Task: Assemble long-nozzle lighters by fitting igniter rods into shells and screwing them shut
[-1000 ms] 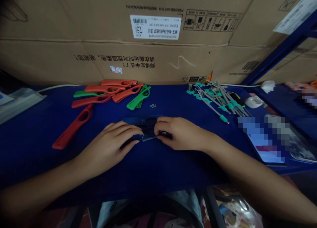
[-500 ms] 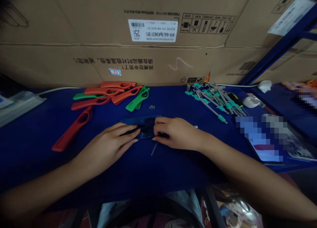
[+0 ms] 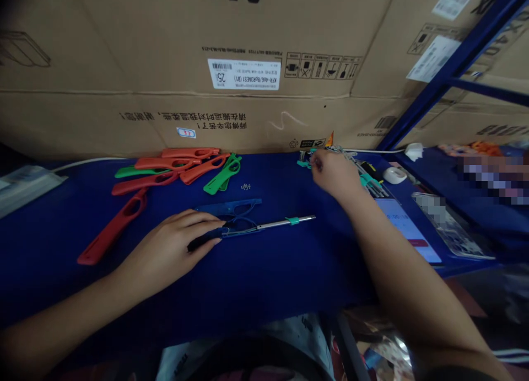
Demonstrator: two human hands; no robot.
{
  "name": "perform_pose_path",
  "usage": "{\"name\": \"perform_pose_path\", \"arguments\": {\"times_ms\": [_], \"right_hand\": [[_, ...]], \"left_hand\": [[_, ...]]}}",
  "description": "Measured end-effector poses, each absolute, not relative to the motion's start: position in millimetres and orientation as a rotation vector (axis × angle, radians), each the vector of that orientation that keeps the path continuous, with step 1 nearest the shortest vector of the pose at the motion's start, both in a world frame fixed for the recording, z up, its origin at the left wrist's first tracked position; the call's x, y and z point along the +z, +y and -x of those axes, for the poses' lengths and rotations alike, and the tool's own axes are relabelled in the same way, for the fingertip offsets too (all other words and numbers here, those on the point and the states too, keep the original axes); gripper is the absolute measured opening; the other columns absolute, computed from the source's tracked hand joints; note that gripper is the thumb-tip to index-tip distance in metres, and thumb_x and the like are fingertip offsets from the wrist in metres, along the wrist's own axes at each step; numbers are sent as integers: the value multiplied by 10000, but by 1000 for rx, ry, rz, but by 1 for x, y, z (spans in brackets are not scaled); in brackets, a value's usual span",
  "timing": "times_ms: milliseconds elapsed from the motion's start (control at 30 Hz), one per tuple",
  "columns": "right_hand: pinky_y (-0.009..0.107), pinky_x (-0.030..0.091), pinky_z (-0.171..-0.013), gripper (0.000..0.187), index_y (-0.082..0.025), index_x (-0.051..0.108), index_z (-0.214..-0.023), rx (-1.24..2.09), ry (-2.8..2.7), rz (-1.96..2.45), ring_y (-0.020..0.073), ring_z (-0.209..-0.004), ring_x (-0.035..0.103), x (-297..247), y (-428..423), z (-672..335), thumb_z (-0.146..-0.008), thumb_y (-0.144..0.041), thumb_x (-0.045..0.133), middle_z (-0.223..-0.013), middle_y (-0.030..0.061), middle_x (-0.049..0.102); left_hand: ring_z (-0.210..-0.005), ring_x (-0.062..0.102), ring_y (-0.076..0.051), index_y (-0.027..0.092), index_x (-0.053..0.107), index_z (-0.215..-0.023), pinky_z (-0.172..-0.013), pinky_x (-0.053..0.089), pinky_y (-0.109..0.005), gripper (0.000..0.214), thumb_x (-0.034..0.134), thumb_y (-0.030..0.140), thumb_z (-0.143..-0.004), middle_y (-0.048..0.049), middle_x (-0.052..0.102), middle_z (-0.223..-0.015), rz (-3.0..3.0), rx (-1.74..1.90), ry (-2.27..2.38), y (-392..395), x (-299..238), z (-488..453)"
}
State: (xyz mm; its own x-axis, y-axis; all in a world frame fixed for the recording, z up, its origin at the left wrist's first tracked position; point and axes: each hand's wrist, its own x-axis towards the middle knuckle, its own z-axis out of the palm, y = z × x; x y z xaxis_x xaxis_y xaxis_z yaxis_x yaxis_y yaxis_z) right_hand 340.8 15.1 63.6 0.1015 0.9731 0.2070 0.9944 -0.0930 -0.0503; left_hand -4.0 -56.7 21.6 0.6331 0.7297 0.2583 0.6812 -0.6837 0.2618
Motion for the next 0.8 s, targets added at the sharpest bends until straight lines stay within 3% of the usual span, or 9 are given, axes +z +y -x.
{"name": "perform_pose_path", "arguments": {"times_ms": [100, 200, 467, 800], "right_hand": [[377, 473, -725, 319, -171, 663, -1176, -99, -1932, 2435, 346, -993, 666, 66, 20, -363, -898, -202, 508, -1152, 205, 677], [373, 484, -766, 360, -151, 643, -1227, -20, -2057, 2443, 341, -1028, 659, 63, 22, -377, -880, -220, 580, -1199, 219, 646], [361, 482, -829, 350, -134, 613, -1215, 8, -2194, 2430, 328, -1129, 620, 49, 30, -382, -891, -264, 594, -1250, 205, 631], [366, 486, -757, 305, -179, 615, -1117, -53, -2017, 2501, 338, -1035, 662, 57, 26, -375, -841, -298, 664, -1129, 174, 696]], "left_hand": [[-1057, 654, -233, 247, 699, -1170, -1021, 495, -484, 238, 605, 224, -953, -28, 707, -1182, -2707, 554, 1159, -58, 23, 3], [-1043, 654, -229, 249, 731, -1065, -976, 514, -466, 179, 604, 206, -946, -23, 711, -1159, -2706, 593, 1137, -59, 25, 2], [-995, 647, -214, 227, 730, -945, -918, 522, -421, 107, 638, 177, -921, -16, 724, -1072, -2682, 605, 1103, -59, 28, 2], [-899, 647, -179, 242, 711, -869, -828, 517, -313, 91, 668, 167, -898, 24, 714, -944, -2628, 614, 1130, -59, 26, 2]]}}
